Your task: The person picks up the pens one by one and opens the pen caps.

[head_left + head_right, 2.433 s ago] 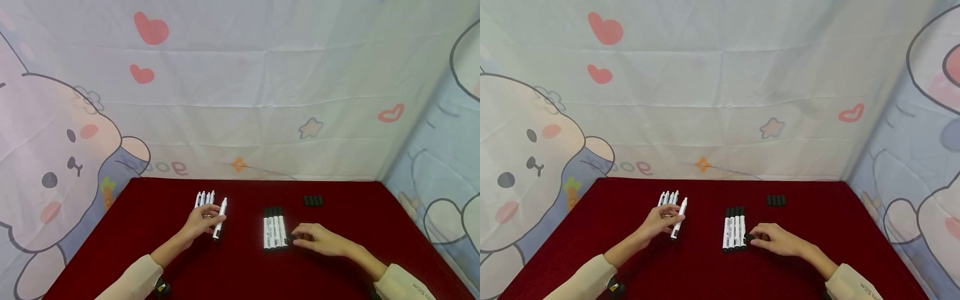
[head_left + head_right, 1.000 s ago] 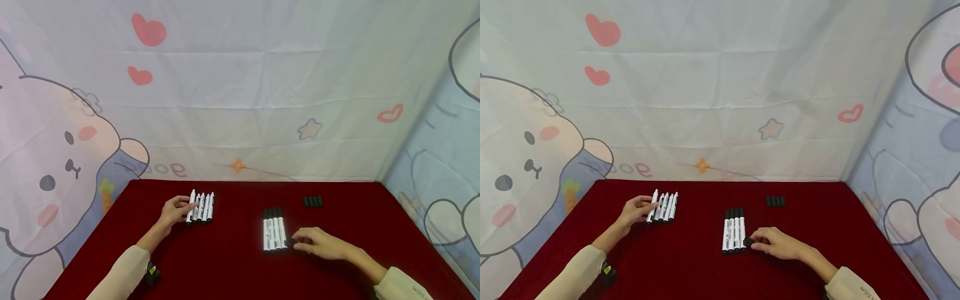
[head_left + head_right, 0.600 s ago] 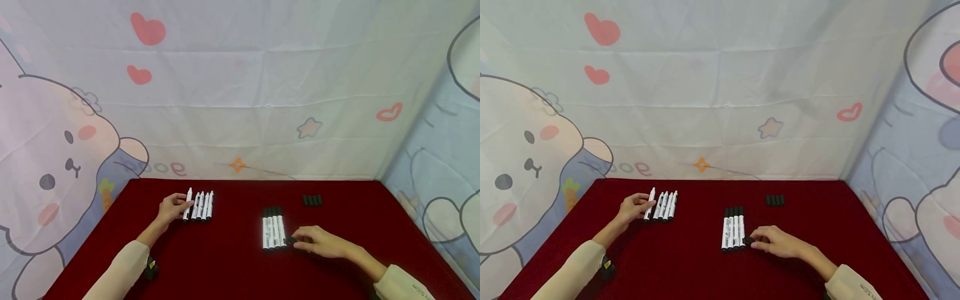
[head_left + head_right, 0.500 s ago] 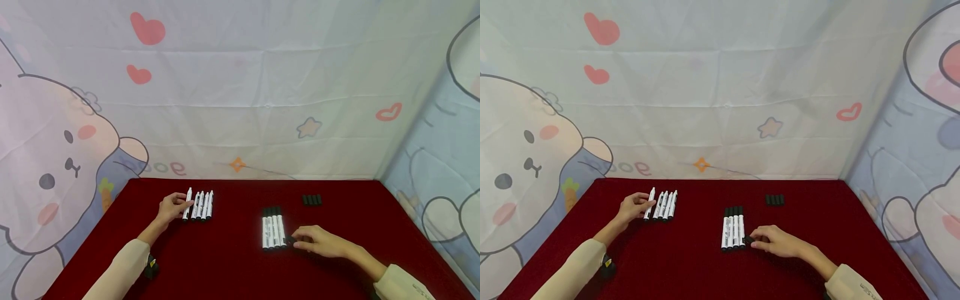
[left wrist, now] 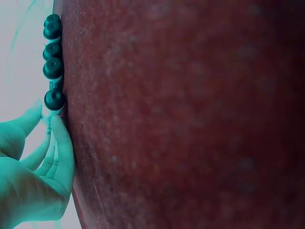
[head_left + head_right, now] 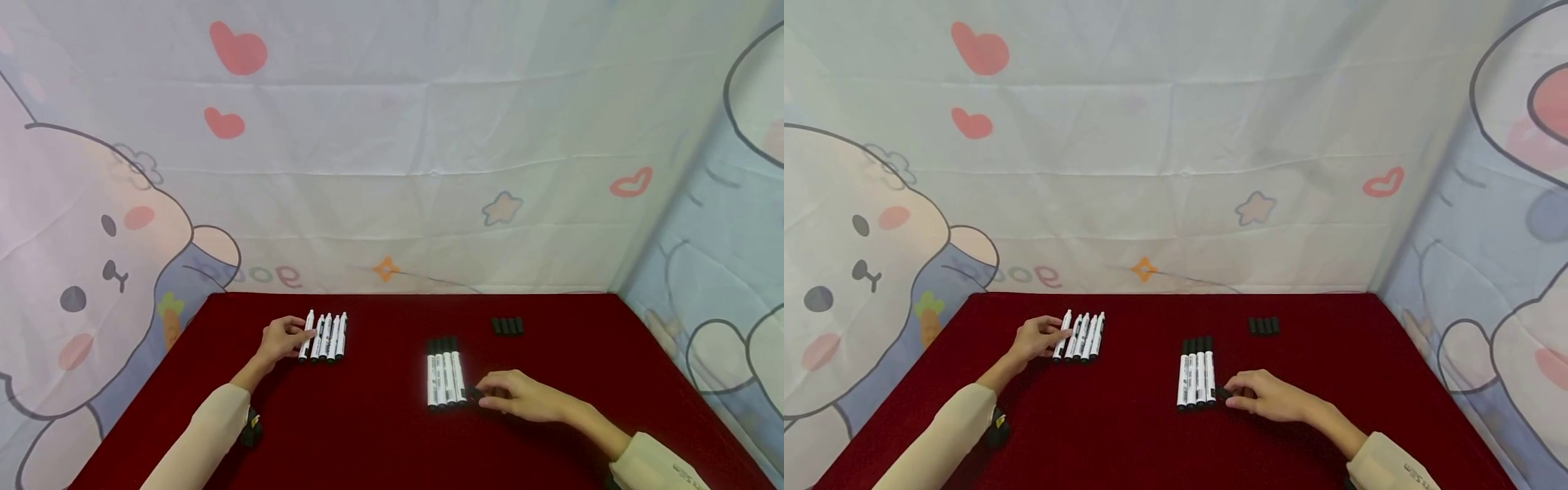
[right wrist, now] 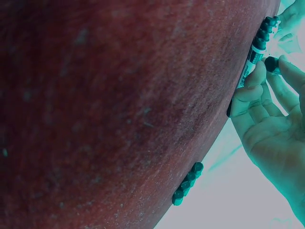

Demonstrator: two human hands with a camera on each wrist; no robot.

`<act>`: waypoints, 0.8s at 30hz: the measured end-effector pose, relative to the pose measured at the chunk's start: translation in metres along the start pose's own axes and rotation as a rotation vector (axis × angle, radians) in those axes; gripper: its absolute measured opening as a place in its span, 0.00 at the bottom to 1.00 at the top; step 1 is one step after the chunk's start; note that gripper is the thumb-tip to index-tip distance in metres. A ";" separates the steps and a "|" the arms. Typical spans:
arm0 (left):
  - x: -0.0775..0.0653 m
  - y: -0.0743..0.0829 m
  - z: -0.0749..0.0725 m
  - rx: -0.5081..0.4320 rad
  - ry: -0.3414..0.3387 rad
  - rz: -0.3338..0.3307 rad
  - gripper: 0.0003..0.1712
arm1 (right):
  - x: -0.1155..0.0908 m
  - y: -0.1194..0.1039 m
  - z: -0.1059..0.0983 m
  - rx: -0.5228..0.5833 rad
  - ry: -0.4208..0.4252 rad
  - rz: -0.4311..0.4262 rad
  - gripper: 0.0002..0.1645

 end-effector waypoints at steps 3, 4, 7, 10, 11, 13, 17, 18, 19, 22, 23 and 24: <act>0.003 -0.001 0.001 0.004 0.003 0.002 0.27 | 0.000 0.000 0.001 0.006 -0.003 0.001 0.20; 0.004 0.000 0.001 0.008 0.003 0.004 0.27 | 0.001 0.000 0.001 0.009 -0.004 0.003 0.20; 0.006 0.001 0.003 0.026 -0.007 0.021 0.27 | 0.001 0.001 0.001 0.012 -0.002 0.001 0.19; 0.007 0.002 0.004 0.046 0.000 0.025 0.26 | 0.002 0.001 0.002 0.010 0.003 -0.005 0.18; 0.007 0.002 0.004 0.055 0.003 0.027 0.26 | 0.002 0.002 0.002 0.008 0.005 -0.006 0.18; 0.008 0.002 0.003 0.063 0.015 0.017 0.26 | 0.002 0.002 0.003 0.005 0.006 -0.004 0.18; 0.008 0.003 0.003 0.083 0.022 0.024 0.26 | 0.002 0.003 0.004 0.011 0.003 0.008 0.18; 0.009 0.004 0.004 0.085 0.024 0.024 0.26 | 0.002 0.003 0.004 0.016 0.001 0.012 0.18; 0.010 0.003 0.004 0.090 0.026 0.025 0.26 | 0.002 0.004 0.004 0.019 0.000 0.015 0.18; 0.012 0.002 0.004 0.103 0.037 0.019 0.25 | 0.003 0.005 0.005 0.023 -0.001 0.018 0.18; 0.013 0.002 0.004 0.107 0.039 0.017 0.25 | 0.003 0.005 0.005 0.021 -0.002 0.019 0.18; 0.014 0.001 0.004 0.109 0.040 0.016 0.25 | 0.003 0.006 0.005 0.019 -0.001 0.017 0.18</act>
Point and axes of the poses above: each hand's wrist, its own x-axis towards the middle knuckle, its own z-axis out of the palm, y = z × x, the point moved 7 cm from there along x, towards the middle knuckle, and after that the axes turned 12 degrees about -x, right-handed, at the moved point
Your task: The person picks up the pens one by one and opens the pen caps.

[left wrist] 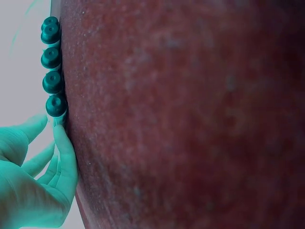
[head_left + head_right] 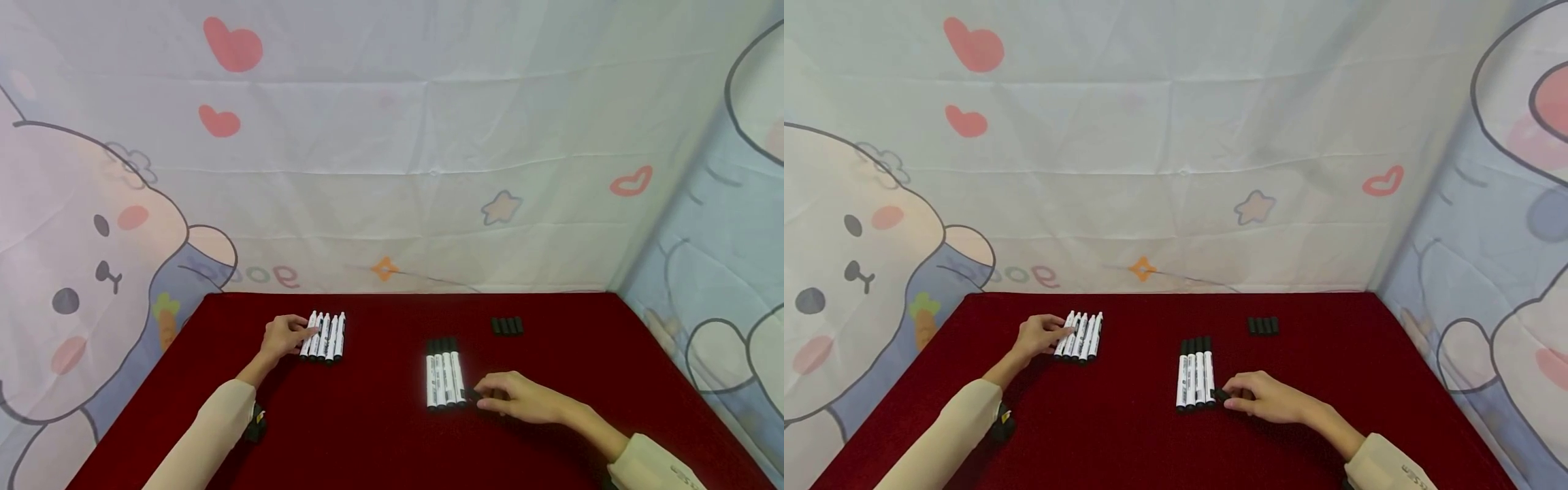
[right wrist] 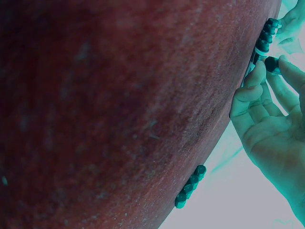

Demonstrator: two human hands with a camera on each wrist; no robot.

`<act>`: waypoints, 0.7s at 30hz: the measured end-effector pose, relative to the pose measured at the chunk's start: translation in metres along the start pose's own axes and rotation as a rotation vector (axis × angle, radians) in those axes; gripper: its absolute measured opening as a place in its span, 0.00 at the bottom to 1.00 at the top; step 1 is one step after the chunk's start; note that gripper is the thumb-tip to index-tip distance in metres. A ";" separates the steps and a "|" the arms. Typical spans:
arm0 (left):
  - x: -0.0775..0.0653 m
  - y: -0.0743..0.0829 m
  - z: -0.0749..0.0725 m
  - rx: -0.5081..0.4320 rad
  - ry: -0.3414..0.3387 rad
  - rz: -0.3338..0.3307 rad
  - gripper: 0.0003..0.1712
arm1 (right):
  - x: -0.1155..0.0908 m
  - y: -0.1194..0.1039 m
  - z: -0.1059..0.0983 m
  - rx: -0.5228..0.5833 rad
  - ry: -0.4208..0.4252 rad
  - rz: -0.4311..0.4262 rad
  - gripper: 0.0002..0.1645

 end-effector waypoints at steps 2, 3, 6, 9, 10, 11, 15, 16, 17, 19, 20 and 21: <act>0.000 -0.001 0.000 0.003 0.003 -0.002 0.24 | 0.000 0.000 0.000 -0.004 0.000 -0.003 0.18; 0.000 -0.002 0.000 0.004 0.004 -0.002 0.24 | 0.000 0.000 0.000 -0.006 0.000 -0.004 0.18; 0.000 -0.003 0.000 -0.001 0.001 -0.005 0.24 | 0.000 -0.001 0.000 -0.010 0.000 -0.010 0.18; -0.002 -0.001 -0.001 -0.005 -0.007 -0.002 0.24 | 0.001 -0.002 -0.001 -0.017 0.002 -0.014 0.18; -0.003 0.000 -0.001 -0.007 -0.007 -0.002 0.24 | 0.001 -0.003 -0.002 -0.019 0.002 -0.018 0.18; -0.004 0.001 -0.002 -0.008 -0.008 -0.001 0.24 | 0.001 -0.003 -0.002 -0.022 0.002 -0.019 0.18; -0.008 0.006 -0.004 0.004 -0.009 0.017 0.23 | 0.001 -0.006 -0.003 -0.032 0.004 -0.028 0.18; -0.009 0.008 -0.004 0.007 -0.008 0.023 0.23 | 0.001 -0.006 -0.003 -0.035 0.006 -0.030 0.19; -0.010 0.010 -0.005 0.011 -0.010 0.030 0.23 | 0.001 -0.007 -0.004 -0.037 0.006 -0.029 0.19; -0.013 0.013 -0.005 0.017 -0.016 0.047 0.23 | 0.000 -0.008 -0.004 -0.041 0.009 -0.029 0.19; -0.014 0.015 -0.005 0.017 -0.021 0.056 0.23 | 0.000 -0.008 -0.005 -0.043 0.008 -0.028 0.19; -0.015 0.017 -0.004 0.017 -0.025 0.067 0.23 | 0.000 -0.008 -0.005 -0.044 0.007 -0.028 0.19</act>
Point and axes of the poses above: each hand's wrist, its own x-axis towards the middle knuckle, its own z-axis out of the palm, y = z × x, the point moved 7 cm from there along x, towards the middle knuckle, and after that the axes turned 12 degrees about -x, right-handed, at the moved point
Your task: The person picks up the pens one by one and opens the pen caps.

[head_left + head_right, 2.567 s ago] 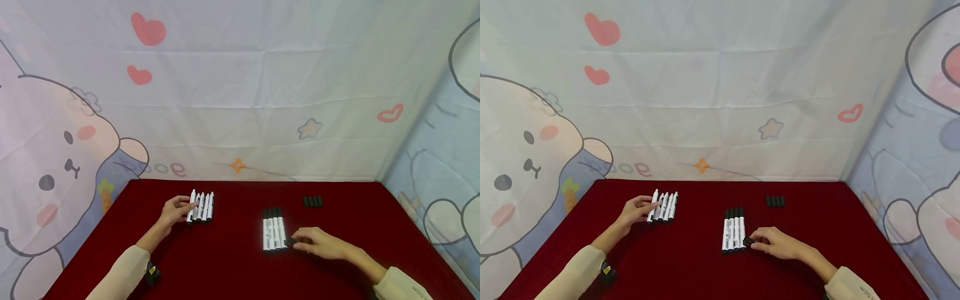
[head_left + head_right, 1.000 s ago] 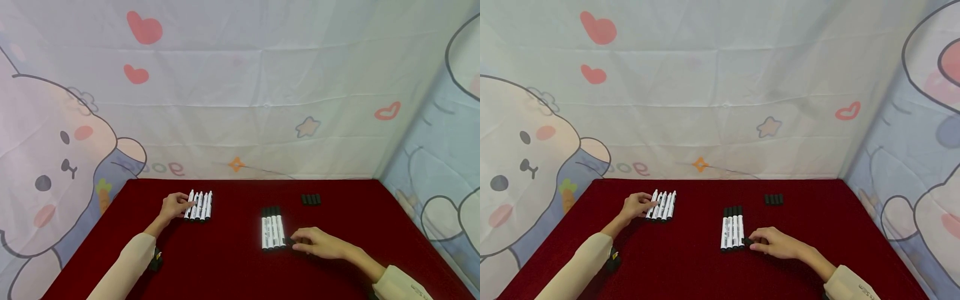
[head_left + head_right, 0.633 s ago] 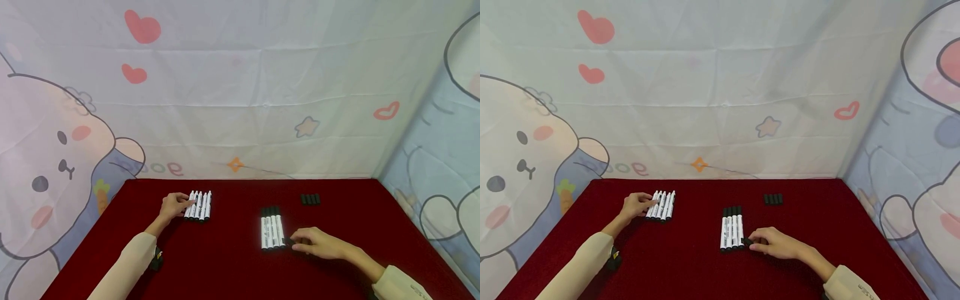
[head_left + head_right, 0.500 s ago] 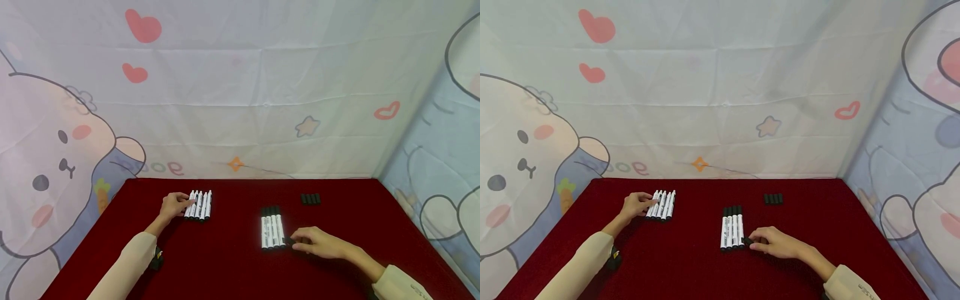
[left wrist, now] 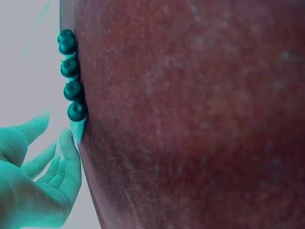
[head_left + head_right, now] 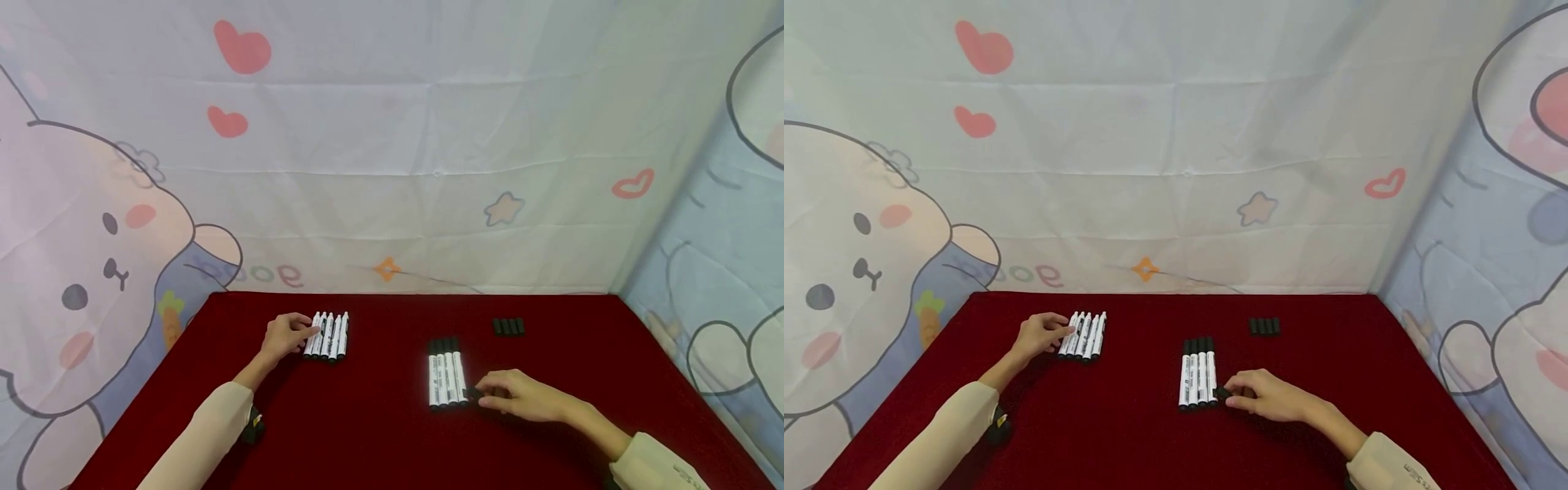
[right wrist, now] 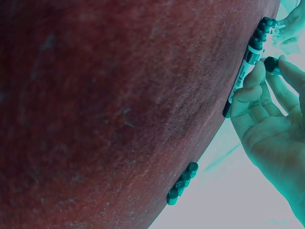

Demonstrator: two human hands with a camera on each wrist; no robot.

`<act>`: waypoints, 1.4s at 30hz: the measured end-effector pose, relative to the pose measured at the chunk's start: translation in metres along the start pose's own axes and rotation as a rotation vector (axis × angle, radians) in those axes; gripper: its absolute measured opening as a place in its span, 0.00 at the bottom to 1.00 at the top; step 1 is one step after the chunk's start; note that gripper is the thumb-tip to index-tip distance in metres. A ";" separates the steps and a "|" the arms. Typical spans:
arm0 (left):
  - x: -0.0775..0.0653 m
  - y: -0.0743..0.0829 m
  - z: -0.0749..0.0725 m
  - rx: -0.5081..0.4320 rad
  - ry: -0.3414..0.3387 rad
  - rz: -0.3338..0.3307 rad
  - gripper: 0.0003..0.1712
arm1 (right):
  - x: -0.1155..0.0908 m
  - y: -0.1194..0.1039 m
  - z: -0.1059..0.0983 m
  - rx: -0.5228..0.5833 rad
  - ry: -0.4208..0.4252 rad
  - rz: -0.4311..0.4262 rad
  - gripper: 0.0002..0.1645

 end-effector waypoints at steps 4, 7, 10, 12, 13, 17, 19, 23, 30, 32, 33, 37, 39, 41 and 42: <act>-0.004 0.007 0.002 0.002 -0.020 0.041 0.22 | 0.000 -0.002 0.000 -0.001 -0.002 -0.003 0.19; -0.007 0.012 0.006 0.002 -0.034 0.059 0.22 | 0.000 -0.002 -0.001 -0.008 0.001 -0.005 0.19; -0.011 0.017 0.011 0.005 -0.061 0.072 0.21 | -0.001 0.000 -0.002 -0.044 0.010 -0.006 0.19; -0.013 0.021 0.015 0.009 -0.081 0.080 0.21 | -0.001 0.001 -0.004 -0.073 0.022 -0.009 0.19; -0.015 0.022 0.017 0.011 -0.093 0.085 0.21 | -0.002 0.002 -0.004 -0.083 0.028 -0.010 0.19; -0.018 0.028 0.024 0.016 -0.125 0.100 0.21 | -0.003 0.003 -0.008 -0.089 0.050 -0.015 0.18; -0.019 0.031 0.028 0.005 -0.140 0.100 0.23 | -0.003 0.005 -0.009 -0.085 0.064 -0.011 0.17; -0.021 0.035 0.036 -0.010 -0.166 0.092 0.26 | -0.005 0.011 -0.012 -0.079 0.080 0.017 0.17; -0.026 0.047 0.049 -0.022 -0.214 0.114 0.24 | -0.009 0.023 -0.018 -0.009 0.106 0.053 0.19; -0.028 0.049 0.053 -0.032 -0.243 0.115 0.23 | -0.010 0.026 -0.019 0.007 0.107 0.056 0.19; -0.028 0.050 0.055 -0.041 -0.254 0.110 0.22 | -0.010 0.028 -0.020 0.011 0.107 0.058 0.20; -0.031 0.055 0.063 -0.078 -0.294 0.105 0.21 | -0.012 0.037 -0.025 0.015 0.105 0.083 0.21; -0.032 0.057 0.067 -0.088 -0.304 0.097 0.20 | -0.012 0.043 -0.028 0.010 0.108 0.102 0.21; -0.034 0.059 0.071 -0.094 -0.322 0.101 0.20 | -0.013 0.048 -0.032 0.001 0.115 0.126 0.22; -0.035 0.061 0.074 -0.097 -0.332 0.101 0.19 | -0.013 0.051 -0.034 -0.001 0.120 0.141 0.23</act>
Point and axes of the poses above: each hand's wrist, its own x-axis towards the middle knuckle, its own z-axis out of the palm, y = z × x, the point moved 7 cm from there along x, towards the middle knuckle, and after that the axes turned 12 degrees about -x, right-handed, at the moved point
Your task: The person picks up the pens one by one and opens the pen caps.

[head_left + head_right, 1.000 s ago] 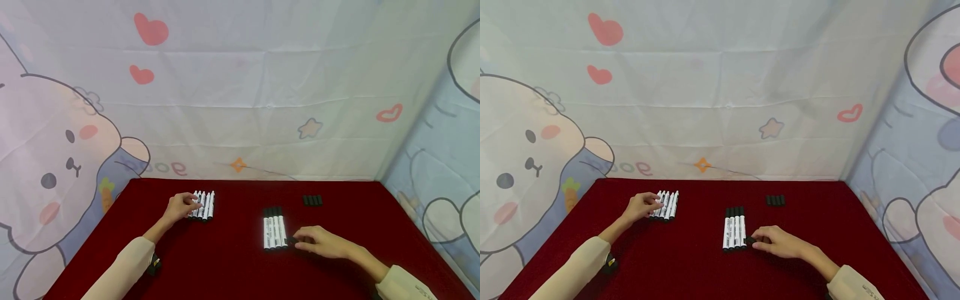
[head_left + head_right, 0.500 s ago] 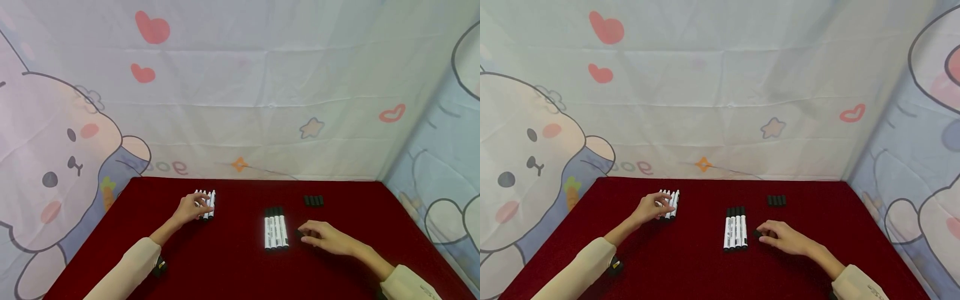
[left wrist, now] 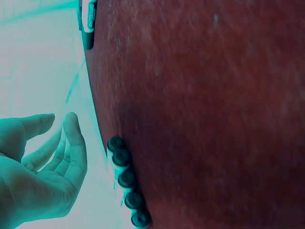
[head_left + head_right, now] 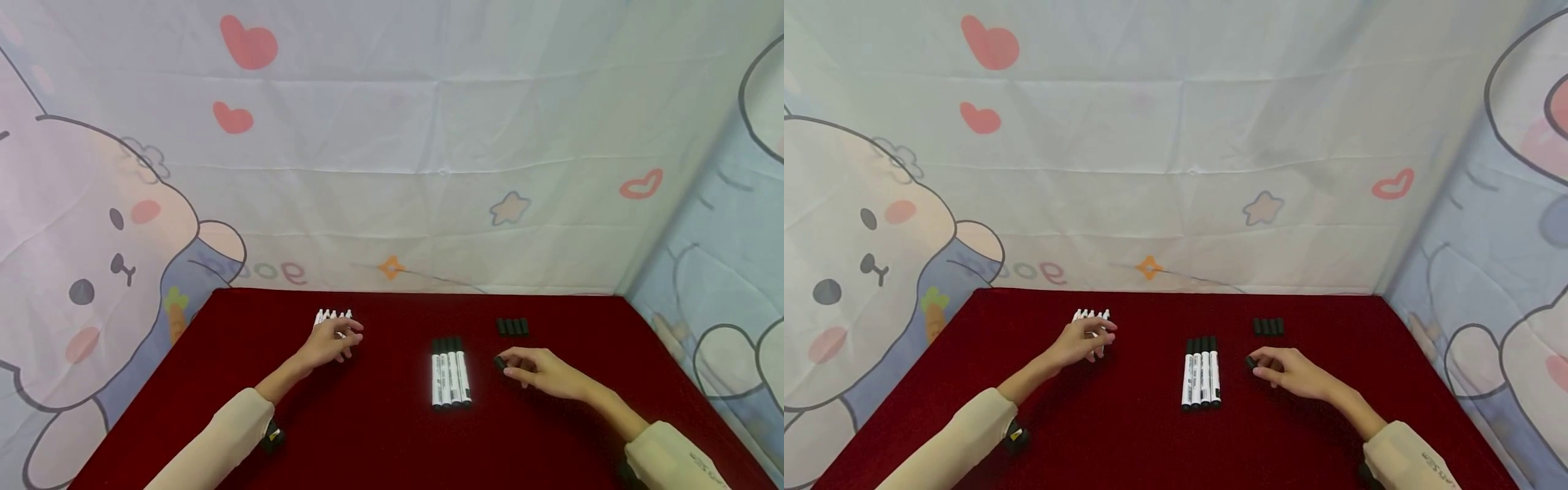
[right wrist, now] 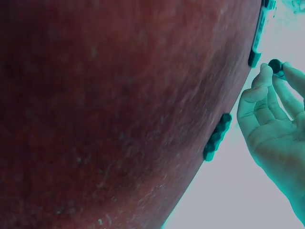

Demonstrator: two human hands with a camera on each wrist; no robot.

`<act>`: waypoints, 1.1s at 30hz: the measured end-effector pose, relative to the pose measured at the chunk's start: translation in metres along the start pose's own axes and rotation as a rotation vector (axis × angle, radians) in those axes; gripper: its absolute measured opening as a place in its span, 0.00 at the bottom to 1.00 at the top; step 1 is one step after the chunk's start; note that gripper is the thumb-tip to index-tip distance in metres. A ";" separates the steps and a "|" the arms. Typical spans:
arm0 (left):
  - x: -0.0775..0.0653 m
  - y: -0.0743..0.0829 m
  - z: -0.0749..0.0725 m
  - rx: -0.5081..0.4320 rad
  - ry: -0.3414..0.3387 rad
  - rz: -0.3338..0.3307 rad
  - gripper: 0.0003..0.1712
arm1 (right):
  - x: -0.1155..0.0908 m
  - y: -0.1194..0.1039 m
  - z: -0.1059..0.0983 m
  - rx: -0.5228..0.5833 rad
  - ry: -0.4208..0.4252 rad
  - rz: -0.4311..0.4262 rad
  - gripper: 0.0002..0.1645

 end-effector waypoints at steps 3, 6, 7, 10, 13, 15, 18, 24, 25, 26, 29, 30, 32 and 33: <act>0.000 0.002 0.008 -0.009 -0.022 0.004 0.19 | 0.001 0.009 -0.005 -0.004 0.021 0.035 0.23; 0.000 0.003 0.019 -0.023 -0.050 -0.004 0.19 | 0.001 0.015 -0.010 0.000 0.038 0.064 0.23; 0.000 0.003 0.021 -0.027 -0.057 -0.011 0.20 | 0.000 0.016 -0.011 0.002 0.042 0.068 0.23; 0.001 0.004 0.030 -0.040 -0.078 -0.014 0.20 | 0.001 0.018 -0.016 0.007 0.060 0.069 0.23; 0.002 0.006 0.040 -0.045 -0.101 -0.011 0.20 | 0.001 0.021 -0.020 0.038 0.077 0.077 0.24; 0.002 0.007 0.047 -0.046 -0.120 -0.004 0.20 | 0.001 0.024 -0.023 0.070 0.088 0.101 0.25; 0.004 0.007 0.057 -0.040 -0.146 0.001 0.20 | 0.003 0.031 -0.027 0.119 0.097 0.149 0.27; 0.008 0.005 0.077 -0.044 -0.193 0.002 0.20 | 0.010 0.045 -0.033 0.139 0.120 0.229 0.31; 0.009 0.005 0.081 -0.049 -0.202 0.004 0.21 | 0.011 0.048 -0.034 0.138 0.125 0.246 0.31; 0.009 0.005 0.084 -0.053 -0.208 0.002 0.21 | 0.011 0.050 -0.035 0.136 0.133 0.263 0.31; 0.009 0.005 0.091 -0.055 -0.231 0.005 0.22 | 0.013 0.056 -0.038 0.128 0.152 0.298 0.32; 0.009 0.005 0.094 -0.056 -0.238 0.007 0.23 | 0.013 0.057 -0.039 0.129 0.160 0.313 0.33; 0.009 0.006 0.098 -0.054 -0.247 0.005 0.24 | 0.014 0.059 -0.041 0.128 0.173 0.330 0.34; 0.009 0.006 0.100 -0.052 -0.252 0.006 0.24 | 0.014 0.060 -0.042 0.126 0.177 0.333 0.34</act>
Point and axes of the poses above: each hand's wrist, its own x-axis towards the middle knuckle, its own z-axis out of the palm, y = z × x, the point moved 7 cm from there along x, towards the middle knuckle, and after that the axes turned 12 degrees about -x, right-handed, at the moved point
